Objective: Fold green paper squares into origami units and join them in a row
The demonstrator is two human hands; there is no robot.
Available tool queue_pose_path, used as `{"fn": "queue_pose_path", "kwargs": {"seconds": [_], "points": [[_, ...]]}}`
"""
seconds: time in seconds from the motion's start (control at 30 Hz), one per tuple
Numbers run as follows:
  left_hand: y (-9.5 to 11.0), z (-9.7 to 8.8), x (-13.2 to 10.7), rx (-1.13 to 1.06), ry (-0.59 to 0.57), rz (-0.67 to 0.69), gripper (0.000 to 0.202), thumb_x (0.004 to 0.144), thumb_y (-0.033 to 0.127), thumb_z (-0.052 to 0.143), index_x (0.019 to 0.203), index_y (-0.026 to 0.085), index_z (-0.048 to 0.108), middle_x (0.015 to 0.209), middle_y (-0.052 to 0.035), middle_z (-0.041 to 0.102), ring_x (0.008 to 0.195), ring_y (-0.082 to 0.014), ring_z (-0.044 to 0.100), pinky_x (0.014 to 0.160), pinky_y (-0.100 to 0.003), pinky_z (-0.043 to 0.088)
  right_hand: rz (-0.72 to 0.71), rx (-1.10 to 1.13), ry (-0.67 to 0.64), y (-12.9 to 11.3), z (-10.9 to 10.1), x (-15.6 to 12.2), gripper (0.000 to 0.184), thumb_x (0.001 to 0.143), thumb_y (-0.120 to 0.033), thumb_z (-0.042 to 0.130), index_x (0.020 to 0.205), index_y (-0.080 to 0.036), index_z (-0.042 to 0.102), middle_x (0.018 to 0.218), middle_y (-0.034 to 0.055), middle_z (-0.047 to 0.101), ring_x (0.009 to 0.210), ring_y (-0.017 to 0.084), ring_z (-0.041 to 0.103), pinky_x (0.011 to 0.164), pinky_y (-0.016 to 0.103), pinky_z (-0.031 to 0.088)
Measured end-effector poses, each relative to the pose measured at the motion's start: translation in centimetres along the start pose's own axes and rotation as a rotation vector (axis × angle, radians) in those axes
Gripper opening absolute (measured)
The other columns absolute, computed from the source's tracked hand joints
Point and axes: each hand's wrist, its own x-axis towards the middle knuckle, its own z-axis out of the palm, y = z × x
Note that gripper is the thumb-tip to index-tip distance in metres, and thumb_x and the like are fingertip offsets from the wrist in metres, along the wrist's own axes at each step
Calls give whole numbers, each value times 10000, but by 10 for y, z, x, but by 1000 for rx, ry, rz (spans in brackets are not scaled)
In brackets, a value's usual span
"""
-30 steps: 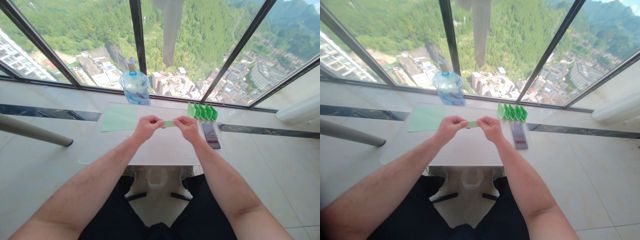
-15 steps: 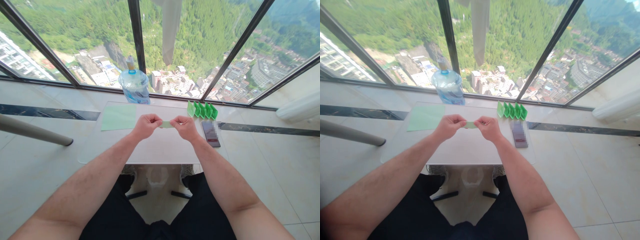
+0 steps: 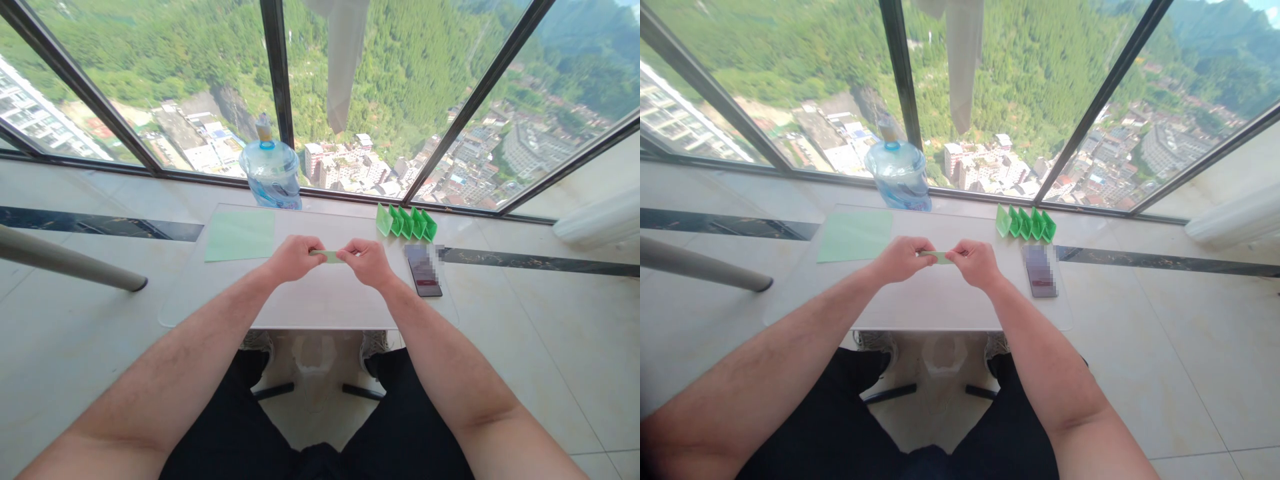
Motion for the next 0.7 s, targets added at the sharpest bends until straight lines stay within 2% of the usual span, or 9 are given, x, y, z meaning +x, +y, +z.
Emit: {"fn": "queue_pose_path", "kwargs": {"seconds": [0.1,0.27,0.4,0.5,0.53,0.6,0.67,0.7], "points": [[-1,2,0,56,-13,29,220,759,375,624,672,174,643,569,39,544,575,-118,462,561,-261,318,4,-33,23,0,-1,0,179,779,-342,699,690,-189,722,619,-10,665,601,128,528,596,261,389],[4,8,0,42,-99,0,324,756,417,638,551,178,559,485,47,460,531,-106,404,531,-264,285,-53,-77,-71,-6,1,-1,141,791,-305,703,708,-198,741,653,-4,694,636,129,557,638,258,403],[4,2,1,-1,-140,-84,270,739,391,646,577,176,623,476,40,513,501,-109,433,507,-263,297,-16,-87,-45,-6,-2,0,170,781,-317,711,677,-184,724,607,-9,661,608,124,538,609,257,392],[1,-2,1,-47,-144,-114,243,726,370,645,578,177,650,496,29,573,494,-111,474,505,-255,331,59,-36,-81,-2,-5,2,204,781,-350,702,685,-172,728,559,-16,618,564,120,515,563,255,386],[0,-3,1,-75,-147,-130,238,723,368,644,579,179,657,515,22,603,494,-113,489,502,-254,342,60,-12,-89,0,-6,2,196,787,-352,696,732,-171,746,591,-11,638,580,123,531,574,255,405],[-3,-5,2,-162,-152,-179,229,722,370,649,598,179,671,570,-4,664,509,-123,534,504,-253,369,4,35,-88,3,-6,2,250,772,-340,715,962,-188,775,789,17,724,686,140,597,650,260,466],[-4,-6,4,-321,-141,-235,206,712,379,687,700,174,702,619,-29,700,550,-147,599,535,-260,424,-84,55,-89,7,-6,1,527,727,-308,761,1245,-240,695,1060,44,737,818,157,638,734,273,507],[-5,-7,5,-422,-129,-258,234,701,385,718,791,169,715,631,-37,705,573,-162,627,564,-271,459,-117,45,-94,8,-6,1,630,710,-292,777,1325,-261,645,1148,53,719,858,163,644,757,279,517]]}}
